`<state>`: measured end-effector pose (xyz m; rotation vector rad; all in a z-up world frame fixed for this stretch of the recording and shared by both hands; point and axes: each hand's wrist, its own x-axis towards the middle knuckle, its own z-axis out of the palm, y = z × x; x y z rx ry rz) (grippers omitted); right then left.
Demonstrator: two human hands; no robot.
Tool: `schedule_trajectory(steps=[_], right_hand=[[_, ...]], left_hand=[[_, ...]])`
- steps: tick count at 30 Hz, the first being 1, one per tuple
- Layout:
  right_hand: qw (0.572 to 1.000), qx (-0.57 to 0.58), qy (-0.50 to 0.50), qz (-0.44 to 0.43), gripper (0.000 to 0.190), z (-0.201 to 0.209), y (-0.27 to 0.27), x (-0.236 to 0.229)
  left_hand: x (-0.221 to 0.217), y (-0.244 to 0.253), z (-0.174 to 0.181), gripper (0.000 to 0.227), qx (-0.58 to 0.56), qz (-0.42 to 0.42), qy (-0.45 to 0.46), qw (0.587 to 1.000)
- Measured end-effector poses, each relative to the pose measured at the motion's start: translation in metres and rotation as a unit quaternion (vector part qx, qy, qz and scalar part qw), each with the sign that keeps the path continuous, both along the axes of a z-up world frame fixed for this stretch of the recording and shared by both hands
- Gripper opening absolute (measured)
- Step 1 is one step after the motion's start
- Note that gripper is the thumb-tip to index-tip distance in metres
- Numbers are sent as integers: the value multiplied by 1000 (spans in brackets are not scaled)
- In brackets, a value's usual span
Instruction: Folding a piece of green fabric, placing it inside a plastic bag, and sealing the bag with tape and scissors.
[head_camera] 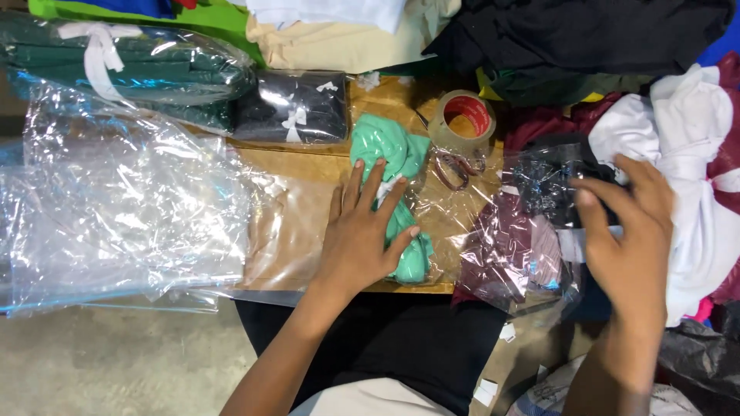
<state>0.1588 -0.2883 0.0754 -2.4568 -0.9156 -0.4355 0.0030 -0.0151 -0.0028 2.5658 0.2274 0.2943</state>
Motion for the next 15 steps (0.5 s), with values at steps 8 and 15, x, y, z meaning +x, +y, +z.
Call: schedule_trajectory(steps=[8, 15], right_hand=[[998, 33, 58, 22, 20, -10, 26, 25], [993, 110, 44, -12, 23, -13, 25, 31]], left_hand=[[36, -3, 10, 50, -13, 9, -79, 997], [49, 1, -6, 57, 39, -3, -37, 999]])
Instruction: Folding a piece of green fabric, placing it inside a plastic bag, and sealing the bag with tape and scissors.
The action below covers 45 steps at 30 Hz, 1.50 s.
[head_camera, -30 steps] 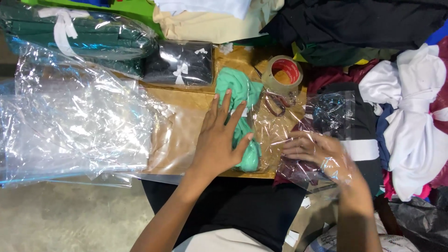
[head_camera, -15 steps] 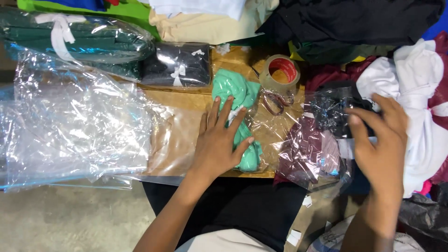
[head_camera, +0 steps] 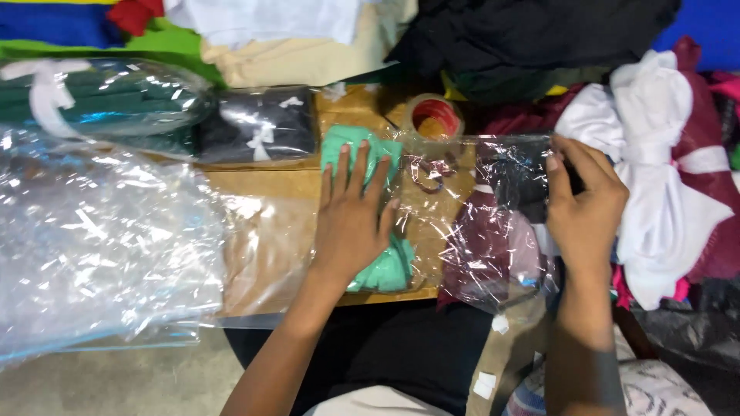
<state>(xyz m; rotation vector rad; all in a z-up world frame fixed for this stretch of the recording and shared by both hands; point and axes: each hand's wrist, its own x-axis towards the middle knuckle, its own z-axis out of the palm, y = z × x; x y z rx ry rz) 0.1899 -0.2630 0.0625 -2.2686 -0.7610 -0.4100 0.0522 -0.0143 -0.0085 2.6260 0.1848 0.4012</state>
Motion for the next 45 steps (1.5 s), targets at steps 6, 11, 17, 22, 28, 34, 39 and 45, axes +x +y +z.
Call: schedule_trajectory(steps=[6, 11, 17, 22, 28, 34, 39, 45], right_hand=[[998, 31, 59, -6, 31, -2, -9, 12], [997, 22, 74, -15, 35, 13, -11, 2], [997, 34, 12, -61, 21, 18, -42, -60], [954, 33, 288, -80, 25, -5, -85, -113], [881, -38, 459, -107, 33, -48, -94, -146], [931, 19, 362, 27, 22, -86, -104, -151], [861, 149, 485, -7, 23, -38, -102, -150], [925, 182, 334, -6, 16, -41, -109, -150]], left_hand=[[-8, 5, 1, 55, 4, -9, -11, 1000], [-5, 5, -2, 57, -19, -19, -5, 1000], [5, 9, 21, 60, -88, -24, 64, 994], [35, 9, 23, 40, -34, -37, -90, 995], [85, 17, -2, 30, 12, -56, -67, 996], [101, 30, -15, 12, -10, -68, -23, 997], [102, 46, 17, 10, -58, -71, 98, 991], [104, 72, 13, 7, -184, -127, 76, 972]])
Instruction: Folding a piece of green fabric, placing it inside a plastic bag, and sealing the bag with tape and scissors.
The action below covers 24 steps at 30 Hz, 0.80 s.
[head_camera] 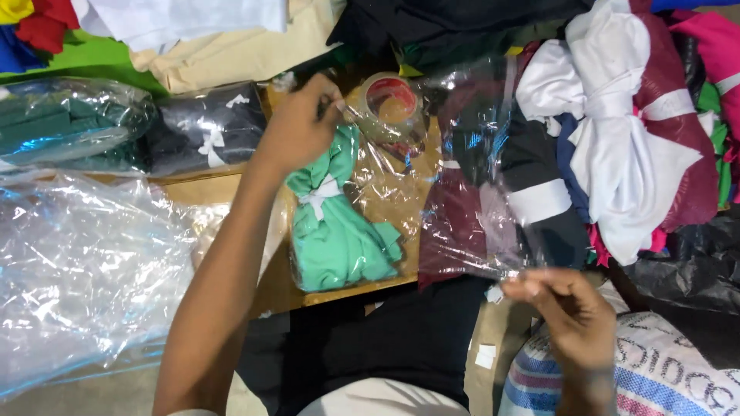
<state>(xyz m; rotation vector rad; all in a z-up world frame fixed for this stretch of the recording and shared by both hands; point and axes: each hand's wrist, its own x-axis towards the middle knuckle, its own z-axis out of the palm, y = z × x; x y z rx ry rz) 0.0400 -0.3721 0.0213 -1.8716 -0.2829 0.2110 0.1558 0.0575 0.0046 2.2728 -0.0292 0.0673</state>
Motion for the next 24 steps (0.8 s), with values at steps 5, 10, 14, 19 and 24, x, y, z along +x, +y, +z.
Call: schedule_trajectory(steps=[5, 10, 14, 19, 24], right_hand=[[953, 204, 74, -213, 30, -24, 49, -18], [938, 192, 254, -133, 39, -35, 80, -23], [927, 118, 344, -92, 47, -18, 123, -14], [922, 199, 270, -194, 21, -48, 145, -18], [935, 192, 150, -256, 19, -45, 133, -15]], left_hand=[[-4, 11, 11, 33, -89, 57, 43, 994], [3, 12, 11, 35, -52, 10, 44, 998], [6, 17, -1, 27, -35, -3, 42, 998], [-5, 25, 6, 21, -74, 3, -4, 997], [-31, 30, 33, 21, -185, 25, -47, 981]])
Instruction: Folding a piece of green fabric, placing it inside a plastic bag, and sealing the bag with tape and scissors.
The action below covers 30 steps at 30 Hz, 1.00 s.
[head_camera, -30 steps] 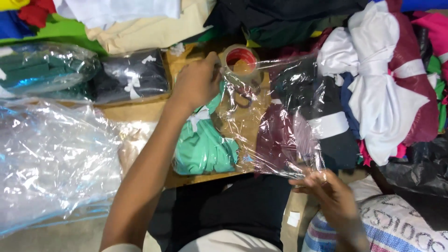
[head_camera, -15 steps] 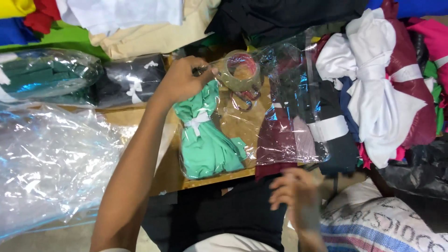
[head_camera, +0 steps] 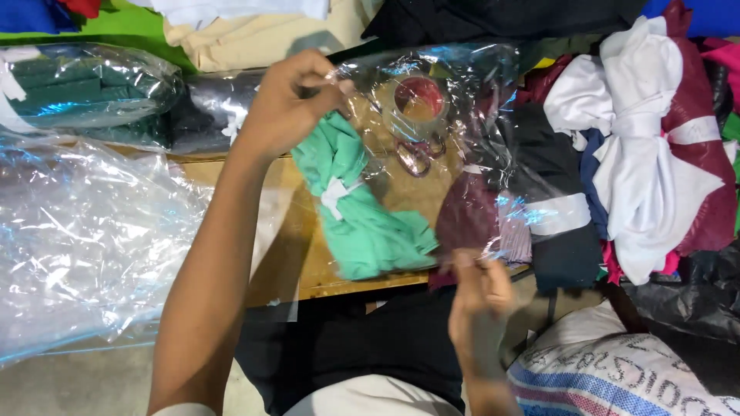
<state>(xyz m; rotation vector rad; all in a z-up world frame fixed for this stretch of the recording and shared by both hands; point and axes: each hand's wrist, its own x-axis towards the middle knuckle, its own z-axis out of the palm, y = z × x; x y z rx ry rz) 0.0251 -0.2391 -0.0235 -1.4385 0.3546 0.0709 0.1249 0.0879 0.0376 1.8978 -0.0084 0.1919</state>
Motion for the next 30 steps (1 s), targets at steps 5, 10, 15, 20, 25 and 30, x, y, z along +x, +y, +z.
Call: schedule_trajectory(steps=[5, 10, 15, 20, 25, 30], right_hand=[[988, 42, -145, 18, 13, 60, 6, 24], [973, 19, -229, 23, 16, 16, -6, 48], [966, 8, -250, 65, 21, 11, 20, 26], [964, -11, -254, 79, 44, 17, 30, 9], [964, -112, -218, 109, 20, -1, 20, 10], [971, -86, -183, 129, 19, -5, 20, 18]], left_hand=[[-36, -24, 20, 19, -120, 153, -67, 979], [-82, -44, -5, 18, -184, 207, -77, 958], [-122, -41, -42, 20, -146, 247, -72, 955], [-135, -41, -26, 30, -108, 187, -22, 976], [-146, -52, -32, 8, -81, 284, -13, 955], [-146, -64, -29, 9, -109, 324, -33, 939]])
